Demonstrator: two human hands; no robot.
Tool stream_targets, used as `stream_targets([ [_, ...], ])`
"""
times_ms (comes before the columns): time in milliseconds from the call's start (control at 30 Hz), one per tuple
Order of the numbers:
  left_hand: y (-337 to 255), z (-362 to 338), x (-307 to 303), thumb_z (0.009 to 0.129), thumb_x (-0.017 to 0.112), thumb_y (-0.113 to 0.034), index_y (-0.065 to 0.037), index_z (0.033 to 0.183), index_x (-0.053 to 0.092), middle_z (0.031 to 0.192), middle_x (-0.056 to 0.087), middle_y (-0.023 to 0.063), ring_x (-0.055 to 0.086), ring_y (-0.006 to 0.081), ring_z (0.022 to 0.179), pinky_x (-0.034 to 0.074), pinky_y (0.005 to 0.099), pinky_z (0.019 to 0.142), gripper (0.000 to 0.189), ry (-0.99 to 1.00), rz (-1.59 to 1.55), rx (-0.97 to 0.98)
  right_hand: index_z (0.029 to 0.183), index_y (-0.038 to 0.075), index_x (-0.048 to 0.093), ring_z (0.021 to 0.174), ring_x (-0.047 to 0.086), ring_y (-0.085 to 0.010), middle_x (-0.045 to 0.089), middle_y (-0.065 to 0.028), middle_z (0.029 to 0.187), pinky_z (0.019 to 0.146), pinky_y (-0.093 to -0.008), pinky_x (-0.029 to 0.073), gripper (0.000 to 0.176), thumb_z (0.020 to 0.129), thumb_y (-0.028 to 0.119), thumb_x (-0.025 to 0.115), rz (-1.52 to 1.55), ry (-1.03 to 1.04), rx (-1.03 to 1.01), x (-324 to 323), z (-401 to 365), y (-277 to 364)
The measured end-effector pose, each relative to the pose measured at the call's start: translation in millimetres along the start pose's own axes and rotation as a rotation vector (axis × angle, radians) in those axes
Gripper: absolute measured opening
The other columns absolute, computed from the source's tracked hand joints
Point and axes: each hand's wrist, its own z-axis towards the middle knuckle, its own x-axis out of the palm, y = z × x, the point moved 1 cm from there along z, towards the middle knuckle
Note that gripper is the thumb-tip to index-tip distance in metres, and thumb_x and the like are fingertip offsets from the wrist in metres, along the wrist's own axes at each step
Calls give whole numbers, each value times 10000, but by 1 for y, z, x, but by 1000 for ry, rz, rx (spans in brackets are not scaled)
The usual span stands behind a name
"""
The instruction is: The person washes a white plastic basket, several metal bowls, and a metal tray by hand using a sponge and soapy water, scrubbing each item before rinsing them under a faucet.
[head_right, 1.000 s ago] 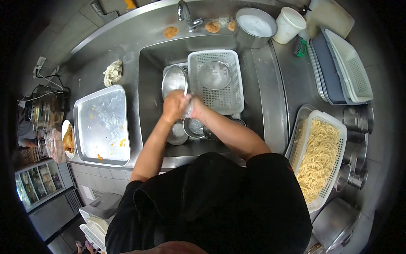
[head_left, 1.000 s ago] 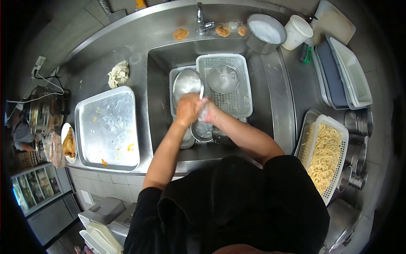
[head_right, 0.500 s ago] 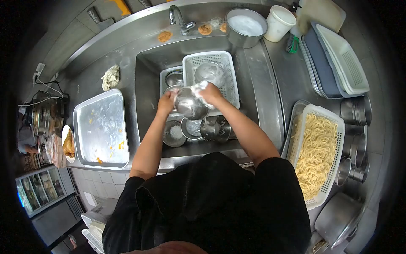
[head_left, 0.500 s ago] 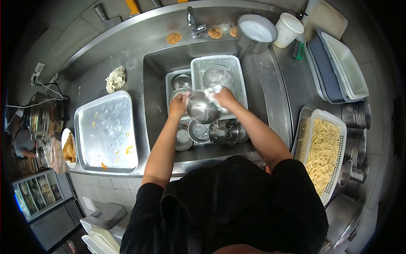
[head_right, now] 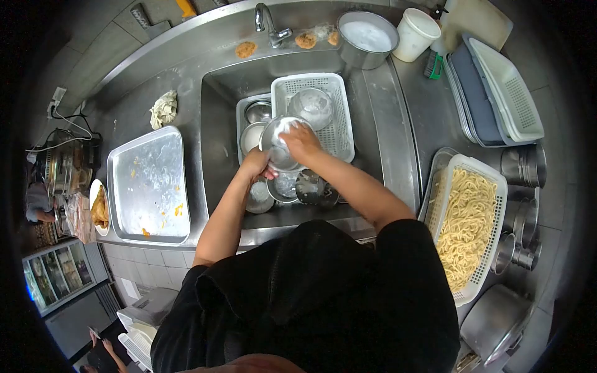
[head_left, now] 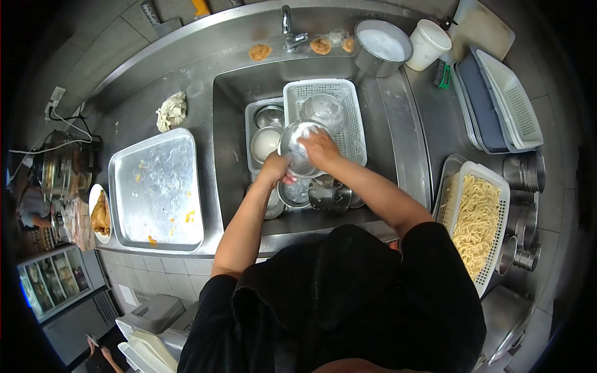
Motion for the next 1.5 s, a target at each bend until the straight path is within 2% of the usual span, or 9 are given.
stream_targets([
  [133, -10, 3, -20, 788, 474, -100, 116, 1075, 486, 799, 610, 199, 630, 302, 519, 526, 333, 363, 360, 16, -57, 74, 1090, 139, 601, 1184, 451, -363, 532, -216, 1194, 1016, -417, 337, 382, 715, 200, 641, 424, 73, 245, 8, -5, 43],
  [333, -15, -4, -15, 745, 481, -72, 94, 1115, 487, 853, 609, 197, 634, 317, 545, 533, 340, 365, 405, 36, 27, -51, 1087, 141, 622, 1098, 517, -355, 581, -192, 1116, 951, -437, 387, 335, 774, 258, 594, -46, -169, -90, -7, 3, 23],
  [467, -17, 0, -32, 738, 501, -84, 113, 1000, 519, 720, 605, 180, 610, 268, 457, 486, 295, 310, 328, 65, 17, -41, 1101, 183, 625, 1157, 475, -325, 586, -162, 1125, 1011, -461, 306, 301, 817, 181, 523, 369, 282, 278, -20, -2, 50],
  [533, -8, -5, -38, 739, 511, -99, 82, 1003, 540, 700, 593, 153, 600, 250, 436, 471, 284, 298, 321, 96, 81, -56, 1152, 174, 588, 1243, 398, -317, 493, -161, 1275, 1061, -428, 263, 312, 879, 234, 450, 17, 313, -105, -8, -17, 23],
  [733, -15, -5, -20, 751, 476, -72, 33, 1055, 491, 673, 570, 150, 566, 247, 398, 463, 317, 289, 323, 161, 237, -108, 1142, 189, 579, 1211, 425, -308, 504, -132, 1261, 1042, -426, 293, 302, 875, 187, 437, 138, 7, -217, -28, 10, 24],
  [800, -6, 13, -31, 755, 468, -68, 37, 1068, 478, 686, 574, 155, 559, 242, 390, 462, 322, 286, 330, 120, 109, -108, 1101, 154, 584, 1076, 525, -326, 571, -169, 1134, 950, -428, 388, 282, 849, 168, 458, 301, 125, 411, -44, 8, 15],
  [1067, 14, 60, 4, 850, 510, -168, 48, 1188, 472, 1010, 585, 191, 645, 257, 747, 530, 349, 437, 403, -31, -222, -107, 1103, 5, 547, 479, 574, -201, 618, -121, 740, 362, -358, 444, 310, 884, 217, 491, 862, 268, 970, 49, -66, -61],
  [1367, -54, -52, -76, 868, 556, -240, -96, 1062, 636, 972, 660, 123, 622, 232, 926, 460, 327, 820, 254, -597, 370, 650, 1138, 42, 566, 897, 615, -253, 645, -151, 959, 805, -342, 457, 340, 851, 217, 519, 698, -225, 717, -95, -59, -90],
  [1500, -13, -119, -210, 869, 547, -229, -51, 1089, 616, 1086, 621, 157, 573, 289, 1044, 422, 350, 898, 291, -935, 385, 484, 1131, 23, 561, 968, 594, -350, 617, -227, 1024, 840, -382, 447, 420, 830, 315, 553, 296, -523, 527, -206, -21, -114],
])
